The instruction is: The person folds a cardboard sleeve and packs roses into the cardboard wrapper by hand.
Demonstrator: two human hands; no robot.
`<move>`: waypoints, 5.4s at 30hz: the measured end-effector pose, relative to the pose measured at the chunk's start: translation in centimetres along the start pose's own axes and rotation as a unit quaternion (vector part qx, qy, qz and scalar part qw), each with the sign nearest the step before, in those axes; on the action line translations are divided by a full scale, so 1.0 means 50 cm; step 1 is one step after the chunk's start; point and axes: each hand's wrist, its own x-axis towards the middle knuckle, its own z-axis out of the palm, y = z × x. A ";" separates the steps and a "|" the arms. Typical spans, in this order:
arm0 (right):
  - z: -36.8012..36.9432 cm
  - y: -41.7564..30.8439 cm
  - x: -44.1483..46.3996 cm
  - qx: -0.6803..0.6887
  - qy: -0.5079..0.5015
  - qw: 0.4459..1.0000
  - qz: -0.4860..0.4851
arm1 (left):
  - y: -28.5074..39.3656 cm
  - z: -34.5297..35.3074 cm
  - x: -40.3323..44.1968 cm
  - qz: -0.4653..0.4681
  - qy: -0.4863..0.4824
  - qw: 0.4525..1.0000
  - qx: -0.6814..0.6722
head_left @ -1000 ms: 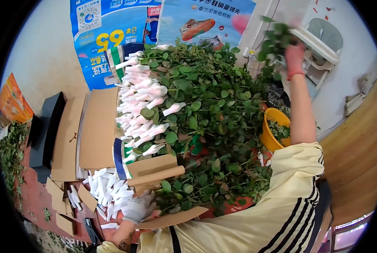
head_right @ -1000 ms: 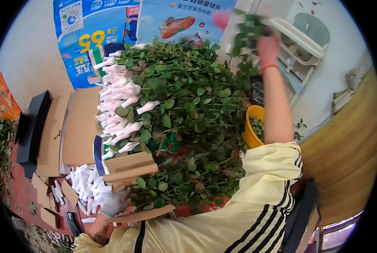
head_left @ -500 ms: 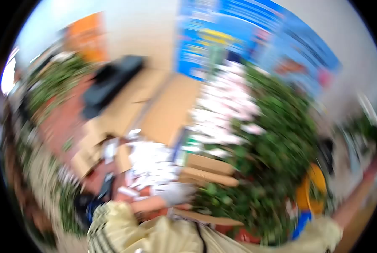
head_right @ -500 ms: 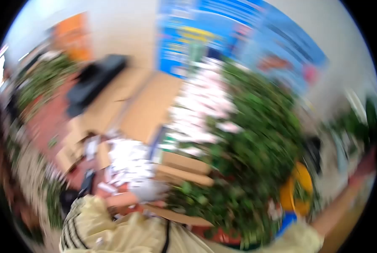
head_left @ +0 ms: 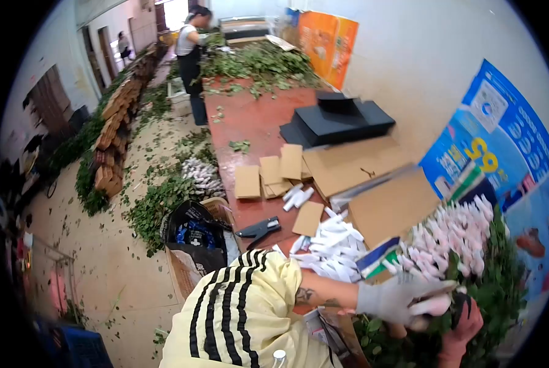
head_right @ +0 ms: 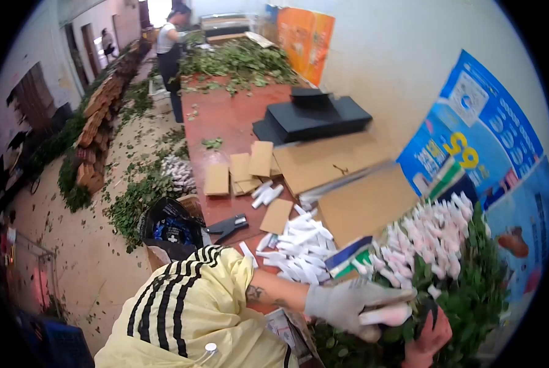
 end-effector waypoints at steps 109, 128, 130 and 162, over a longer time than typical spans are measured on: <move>0.259 -0.292 -0.121 0.040 -0.298 0.954 -0.009 | -0.210 0.024 -0.255 -0.247 -0.533 0.774 0.235; 0.295 -0.290 -0.205 0.065 -0.302 0.949 0.056 | -0.204 0.026 -0.255 -0.248 -0.549 0.762 0.239; 0.287 -0.295 -0.218 0.045 -0.254 0.966 0.015 | -0.208 0.023 -0.244 -0.249 -0.550 0.765 0.226; 0.242 -0.305 -0.158 0.174 -0.308 0.932 0.083 | -0.271 0.000 -0.225 -0.234 -0.481 0.809 0.246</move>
